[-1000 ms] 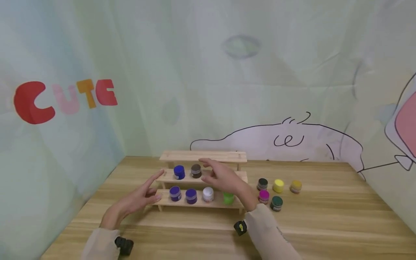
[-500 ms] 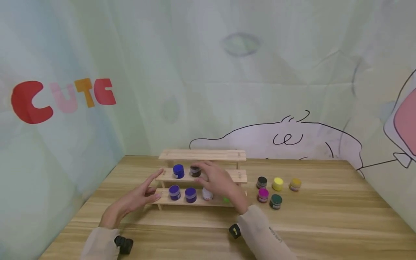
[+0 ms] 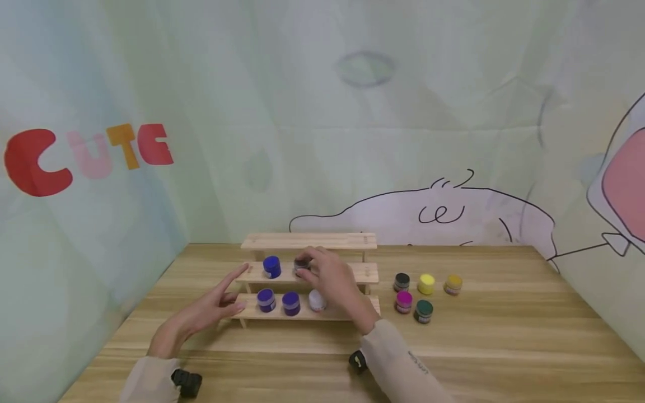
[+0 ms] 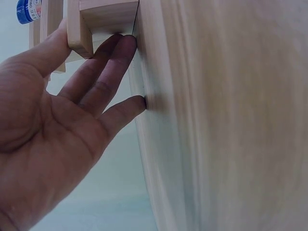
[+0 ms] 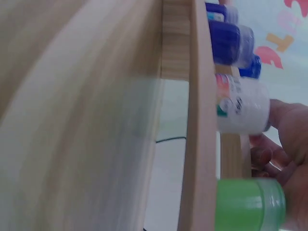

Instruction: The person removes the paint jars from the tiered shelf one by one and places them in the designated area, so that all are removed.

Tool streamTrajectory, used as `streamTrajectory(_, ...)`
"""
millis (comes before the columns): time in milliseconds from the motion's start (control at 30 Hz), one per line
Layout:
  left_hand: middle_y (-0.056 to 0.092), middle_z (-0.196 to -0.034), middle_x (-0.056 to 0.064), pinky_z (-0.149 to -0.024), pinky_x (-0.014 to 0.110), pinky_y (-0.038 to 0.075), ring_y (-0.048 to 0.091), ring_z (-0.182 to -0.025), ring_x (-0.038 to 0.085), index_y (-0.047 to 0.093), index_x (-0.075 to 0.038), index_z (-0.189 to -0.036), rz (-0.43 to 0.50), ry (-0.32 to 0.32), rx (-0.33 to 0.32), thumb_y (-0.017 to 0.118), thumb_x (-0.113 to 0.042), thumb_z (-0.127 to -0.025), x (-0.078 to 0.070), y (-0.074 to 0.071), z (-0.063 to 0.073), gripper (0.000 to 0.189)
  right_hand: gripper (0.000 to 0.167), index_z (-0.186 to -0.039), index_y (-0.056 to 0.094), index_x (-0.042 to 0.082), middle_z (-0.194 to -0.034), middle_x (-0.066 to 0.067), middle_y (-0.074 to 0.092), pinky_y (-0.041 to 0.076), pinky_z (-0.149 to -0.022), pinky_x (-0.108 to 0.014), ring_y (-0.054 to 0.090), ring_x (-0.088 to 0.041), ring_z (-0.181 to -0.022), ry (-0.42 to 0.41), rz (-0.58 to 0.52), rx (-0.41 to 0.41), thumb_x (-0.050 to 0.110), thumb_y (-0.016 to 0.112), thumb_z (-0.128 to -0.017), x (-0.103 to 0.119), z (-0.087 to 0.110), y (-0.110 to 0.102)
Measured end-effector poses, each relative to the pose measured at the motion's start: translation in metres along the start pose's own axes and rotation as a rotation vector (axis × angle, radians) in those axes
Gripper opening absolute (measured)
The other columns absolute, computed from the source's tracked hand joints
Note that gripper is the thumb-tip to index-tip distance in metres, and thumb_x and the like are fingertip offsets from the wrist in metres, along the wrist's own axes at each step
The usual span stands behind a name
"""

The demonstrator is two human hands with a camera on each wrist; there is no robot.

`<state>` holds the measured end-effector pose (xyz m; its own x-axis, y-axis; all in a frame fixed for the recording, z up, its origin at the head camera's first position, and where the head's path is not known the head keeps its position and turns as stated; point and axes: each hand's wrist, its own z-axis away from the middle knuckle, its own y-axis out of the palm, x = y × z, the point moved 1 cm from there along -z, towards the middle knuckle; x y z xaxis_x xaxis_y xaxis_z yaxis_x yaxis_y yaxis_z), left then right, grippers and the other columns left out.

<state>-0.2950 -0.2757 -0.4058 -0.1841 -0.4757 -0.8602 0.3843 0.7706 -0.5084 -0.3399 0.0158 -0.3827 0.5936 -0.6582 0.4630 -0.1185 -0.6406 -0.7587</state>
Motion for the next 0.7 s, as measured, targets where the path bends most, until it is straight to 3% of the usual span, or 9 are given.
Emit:
streamTrajectory(200,-0.012,-0.165,0.021,-0.105,0.071,0.03,0.019,-0.139,0.06,-0.002,-0.022,-0.163,0.005,0.008,0.004,0.059,-0.018,-0.103,0.002,0.001,0.0,0.085,0.047,-0.136,0.059,0.018,-0.124,0.0,0.067,0.052,-0.092,-0.037,0.063,-0.018,-0.112,0.051,-0.017,0.061,0.035,0.071,-0.094,-0.005,0.005,-0.01)
streamTrajectory(600,-0.01,-0.164,0.027,-0.103,0.071,0.033,0.024,-0.137,0.061,0.0,-0.023,-0.163,-0.042,0.039,-0.007,0.058,-0.015,-0.103,0.001,-0.001,-0.002,0.084,0.044,-0.133,0.063,0.016,-0.127,-0.001,0.066,0.048,-0.1,-0.045,0.061,-0.022,-0.118,0.111,-0.05,0.066,0.032,0.073,-0.093,-0.027,0.023,-0.038)
streamTrajectory(700,-0.009,-0.163,0.027,-0.103,0.072,0.032,0.024,-0.137,0.061,0.001,-0.024,-0.163,-0.042,0.019,-0.014,0.059,-0.016,-0.102,0.002,-0.001,-0.002,0.085,0.041,-0.131,0.064,0.016,-0.123,0.0,0.068,0.05,-0.097,-0.044,0.062,-0.02,-0.115,0.114,-0.045,0.071,0.031,0.073,-0.094,-0.033,0.029,-0.045)
